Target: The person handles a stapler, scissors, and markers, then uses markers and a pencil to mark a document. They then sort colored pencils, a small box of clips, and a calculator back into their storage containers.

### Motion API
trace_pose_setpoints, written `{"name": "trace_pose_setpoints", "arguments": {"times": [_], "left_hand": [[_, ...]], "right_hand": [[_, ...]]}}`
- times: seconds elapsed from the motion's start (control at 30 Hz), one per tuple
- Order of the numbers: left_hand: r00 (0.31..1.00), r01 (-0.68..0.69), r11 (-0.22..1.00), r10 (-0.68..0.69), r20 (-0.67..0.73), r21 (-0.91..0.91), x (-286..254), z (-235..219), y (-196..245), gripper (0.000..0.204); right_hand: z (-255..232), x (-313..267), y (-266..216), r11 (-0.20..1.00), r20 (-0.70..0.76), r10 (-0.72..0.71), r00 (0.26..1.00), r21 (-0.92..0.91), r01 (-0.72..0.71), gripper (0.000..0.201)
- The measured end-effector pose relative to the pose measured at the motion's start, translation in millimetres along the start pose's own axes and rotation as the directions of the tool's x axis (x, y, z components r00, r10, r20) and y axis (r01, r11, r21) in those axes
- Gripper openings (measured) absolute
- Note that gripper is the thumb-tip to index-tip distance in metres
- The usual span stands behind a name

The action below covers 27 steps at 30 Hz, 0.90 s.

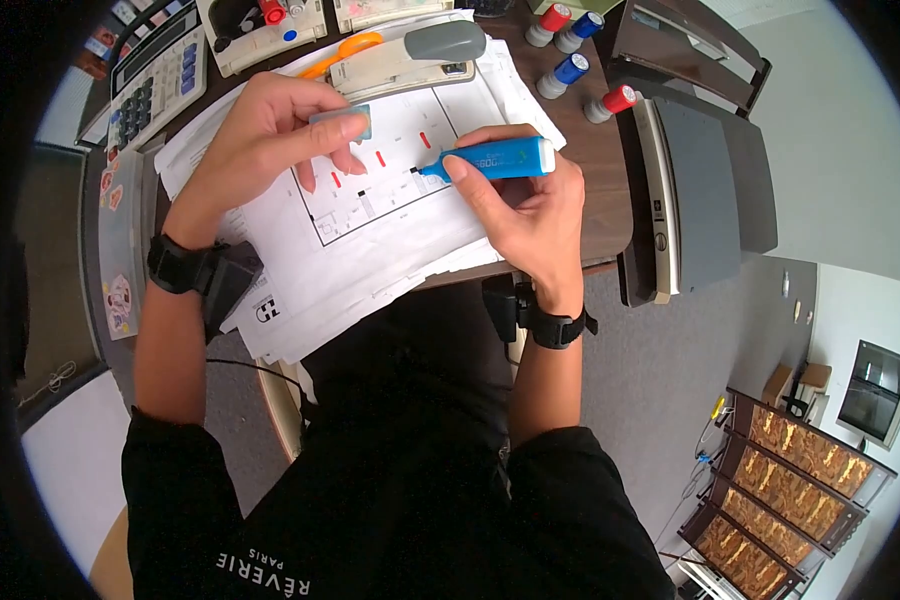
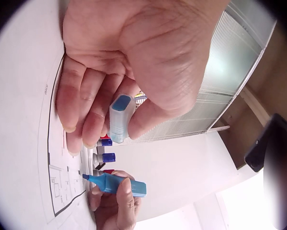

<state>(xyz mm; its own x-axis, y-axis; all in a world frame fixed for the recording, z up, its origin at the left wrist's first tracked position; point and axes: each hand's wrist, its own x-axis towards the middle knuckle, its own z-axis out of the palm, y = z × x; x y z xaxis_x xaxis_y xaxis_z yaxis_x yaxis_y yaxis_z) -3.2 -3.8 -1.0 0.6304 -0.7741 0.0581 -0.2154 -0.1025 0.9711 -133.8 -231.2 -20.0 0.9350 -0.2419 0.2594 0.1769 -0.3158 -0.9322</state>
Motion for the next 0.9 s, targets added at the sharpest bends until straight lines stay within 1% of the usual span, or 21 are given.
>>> {"name": "trace_pose_setpoints", "arguments": {"times": [0.1, 0.23, 0.33, 0.43, 0.5, 0.63, 0.7, 0.83, 0.9], "left_hand": [[1.000, 0.005, 1.000, -0.005, 0.013, 0.015, 0, -1, 1, 0.032], [1.000, 0.011, 1.000, -0.011, 0.002, -0.008, 0, 0, 1, 0.033], [1.000, 0.012, 1.000, -0.012, -0.002, 0.019, 1, 0, 1, 0.033], [1.000, 0.000, 1.000, 0.000, -0.011, -0.019, 0, 0, -1, 0.033], [1.000, 0.008, 1.000, -0.008, -0.009, -0.024, 0, -1, -1, 0.033], [1.000, 0.011, 1.000, -0.011, -0.021, -0.003, 1, 0, 1, 0.033], [0.999, 0.036, 0.999, -0.037, 0.022, 0.041, 1, -2, 3, 0.031], [1.000, 0.024, 0.999, -0.024, 0.003, 0.033, 0, 0, 1, 0.029], [1.000, 0.020, 0.999, -0.021, 0.001, 0.039, 0, 0, 1, 0.029]], "right_hand": [[1, 0, -1, 0.999, 0.002, 0.000, 1.000, 0.038, 0.000, 0.018], [0, 0, 0, 0.999, 0.008, 0.002, 1.000, 0.041, -0.002, 0.018], [0, 0, 0, 1.000, 0.013, 0.006, 1.000, -0.002, -0.006, 0.017], [2, 0, 1, 0.999, 0.006, -0.002, 1.000, 0.037, 0.001, 0.018], [3, 0, 2, 0.999, -0.002, -0.050, 0.999, 0.022, 0.050, 0.017], [2, 2, 6, 0.998, -0.001, -0.061, 0.998, 0.008, 0.061, 0.017], [1, 3, 8, 0.992, 0.000, -0.101, 0.995, -0.079, 0.101, 0.016], [2, 3, 11, 0.993, -0.015, -0.094, 0.995, -0.072, 0.093, 0.015], [2, 4, 12, 0.989, -0.027, -0.122, 0.992, -0.088, 0.119, 0.014]]}}
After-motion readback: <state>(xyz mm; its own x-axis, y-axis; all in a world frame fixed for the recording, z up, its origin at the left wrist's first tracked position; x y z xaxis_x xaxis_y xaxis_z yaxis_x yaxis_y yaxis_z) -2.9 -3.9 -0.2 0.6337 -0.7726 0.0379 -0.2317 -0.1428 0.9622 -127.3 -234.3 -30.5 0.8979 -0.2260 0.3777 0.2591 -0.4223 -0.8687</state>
